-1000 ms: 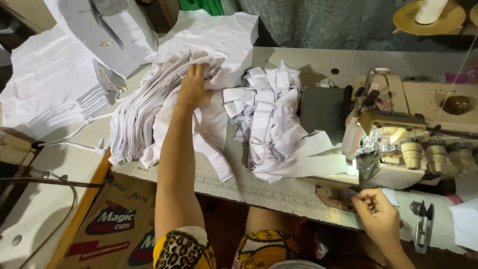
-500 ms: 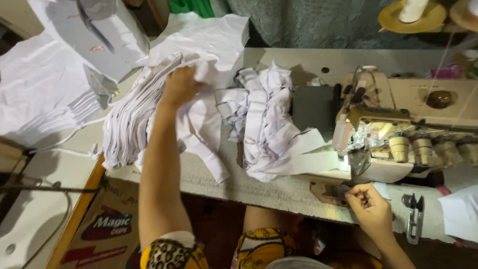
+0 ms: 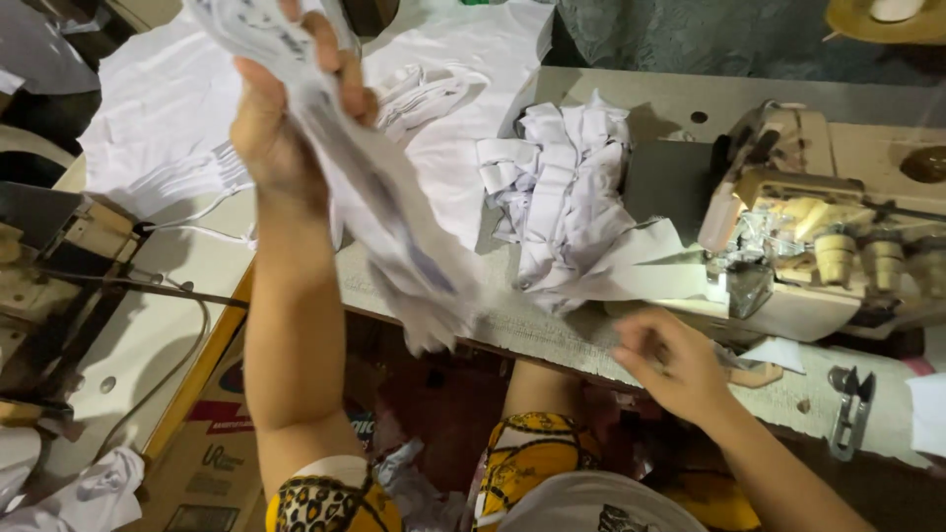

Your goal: Folding and aligning small fabric strips at a sewing station

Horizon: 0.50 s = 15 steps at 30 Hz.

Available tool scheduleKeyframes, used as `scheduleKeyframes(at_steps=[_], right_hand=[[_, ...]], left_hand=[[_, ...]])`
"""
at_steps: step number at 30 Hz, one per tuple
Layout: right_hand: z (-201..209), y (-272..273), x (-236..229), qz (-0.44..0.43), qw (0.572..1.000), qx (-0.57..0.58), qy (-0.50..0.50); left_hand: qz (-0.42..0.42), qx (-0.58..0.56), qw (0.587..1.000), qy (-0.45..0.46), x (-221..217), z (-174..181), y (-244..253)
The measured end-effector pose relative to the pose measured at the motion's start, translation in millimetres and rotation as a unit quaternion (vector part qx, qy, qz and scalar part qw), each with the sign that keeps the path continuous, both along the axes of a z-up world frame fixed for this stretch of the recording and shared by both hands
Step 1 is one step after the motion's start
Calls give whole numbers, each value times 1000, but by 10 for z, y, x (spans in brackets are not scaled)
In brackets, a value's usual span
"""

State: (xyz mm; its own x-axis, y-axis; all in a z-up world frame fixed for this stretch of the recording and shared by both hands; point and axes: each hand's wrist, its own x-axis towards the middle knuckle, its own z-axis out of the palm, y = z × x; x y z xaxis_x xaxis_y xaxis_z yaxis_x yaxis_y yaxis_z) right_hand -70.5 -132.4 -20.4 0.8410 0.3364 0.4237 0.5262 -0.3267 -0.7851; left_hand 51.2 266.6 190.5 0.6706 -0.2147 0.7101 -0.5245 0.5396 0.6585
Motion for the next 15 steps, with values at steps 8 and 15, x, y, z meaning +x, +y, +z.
scheduleKeyframes(at_steps=[8,15], right_hand=[[1030,489,236,133,988,60,-55],[1572,410,267,-7,975,161,-154]], left_hand=[[-165,-8,983,-76,-200,73,-1221],[-246,-50,968,-21,-346,-228,-1868]])
